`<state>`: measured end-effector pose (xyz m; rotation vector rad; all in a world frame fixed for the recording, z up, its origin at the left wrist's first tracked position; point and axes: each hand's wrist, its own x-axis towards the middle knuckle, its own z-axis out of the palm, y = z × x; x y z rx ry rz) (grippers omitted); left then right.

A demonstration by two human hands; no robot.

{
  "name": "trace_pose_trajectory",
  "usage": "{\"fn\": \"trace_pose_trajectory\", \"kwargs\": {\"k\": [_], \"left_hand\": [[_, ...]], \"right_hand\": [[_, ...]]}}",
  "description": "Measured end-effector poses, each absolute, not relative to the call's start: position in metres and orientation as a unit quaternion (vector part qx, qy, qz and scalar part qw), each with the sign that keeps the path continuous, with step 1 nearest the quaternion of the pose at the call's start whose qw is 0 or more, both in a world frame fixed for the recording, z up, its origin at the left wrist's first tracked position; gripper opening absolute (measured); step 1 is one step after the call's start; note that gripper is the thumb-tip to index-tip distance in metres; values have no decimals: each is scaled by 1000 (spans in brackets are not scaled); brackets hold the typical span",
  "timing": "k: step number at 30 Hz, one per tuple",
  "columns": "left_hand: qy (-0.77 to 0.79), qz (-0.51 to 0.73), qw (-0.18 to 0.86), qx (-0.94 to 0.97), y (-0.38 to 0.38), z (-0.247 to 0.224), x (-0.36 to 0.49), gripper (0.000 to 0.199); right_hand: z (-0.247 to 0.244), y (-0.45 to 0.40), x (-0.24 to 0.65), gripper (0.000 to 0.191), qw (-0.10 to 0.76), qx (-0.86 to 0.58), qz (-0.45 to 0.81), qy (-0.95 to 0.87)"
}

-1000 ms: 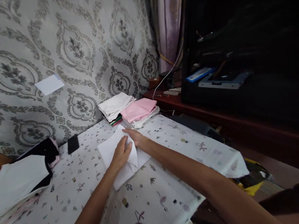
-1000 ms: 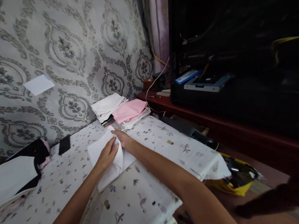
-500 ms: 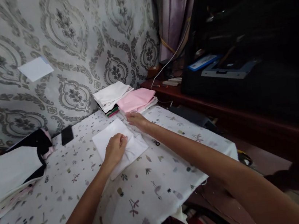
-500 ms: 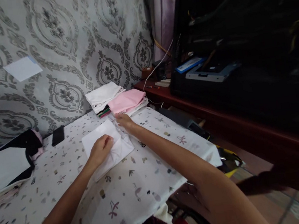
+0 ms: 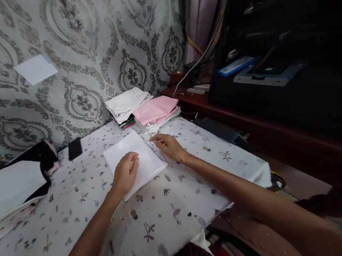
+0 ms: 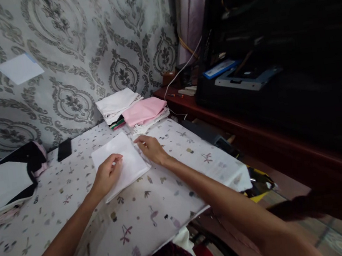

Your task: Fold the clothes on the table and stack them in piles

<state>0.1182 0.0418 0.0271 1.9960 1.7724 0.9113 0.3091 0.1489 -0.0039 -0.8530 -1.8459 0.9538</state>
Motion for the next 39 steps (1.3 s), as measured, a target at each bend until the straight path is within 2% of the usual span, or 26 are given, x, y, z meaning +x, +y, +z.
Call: {"fn": "trace_pose_trajectory", "kwargs": {"k": [2,4,8,12,14,19,22,25,27,34,39], "left_hand": [[610,290,80,733,39,18,112,30],[598,250,49,760,38,11,110,34],[626,174,46,759,42,2,108,40],[671,136,59,727,57,-7,84,49],[700,139,64,698,67,-12,63,51],[728,243,58,639,94,-13,0,47],[731,260,64,627,111,-3,-30,35],[723,266,101,630,125,6,-46,16],[709,272,131,638,130,8,-48,11],[665,311,206,647,128,6,-44,15],[671,291,204,651,132,6,-52,14]], "right_hand": [[1,139,297,31,391,-302,311,-812],[5,134,279,37,343,-272,265,-859],[10,141,238,48,232,-281,219,-905],[4,158,216,47,160,-347,174,-908],[-3,164,217,46,151,-363,165,-905],[-13,169,223,48,143,-360,150,-909],[-11,172,216,46,155,-361,134,-910],[-9,178,203,46,171,-342,138,-914],[-11,182,197,46,166,-326,150,-919],[-25,187,194,47,166,-323,144,-921],[-27,187,196,44,183,-310,169,-917]]}}
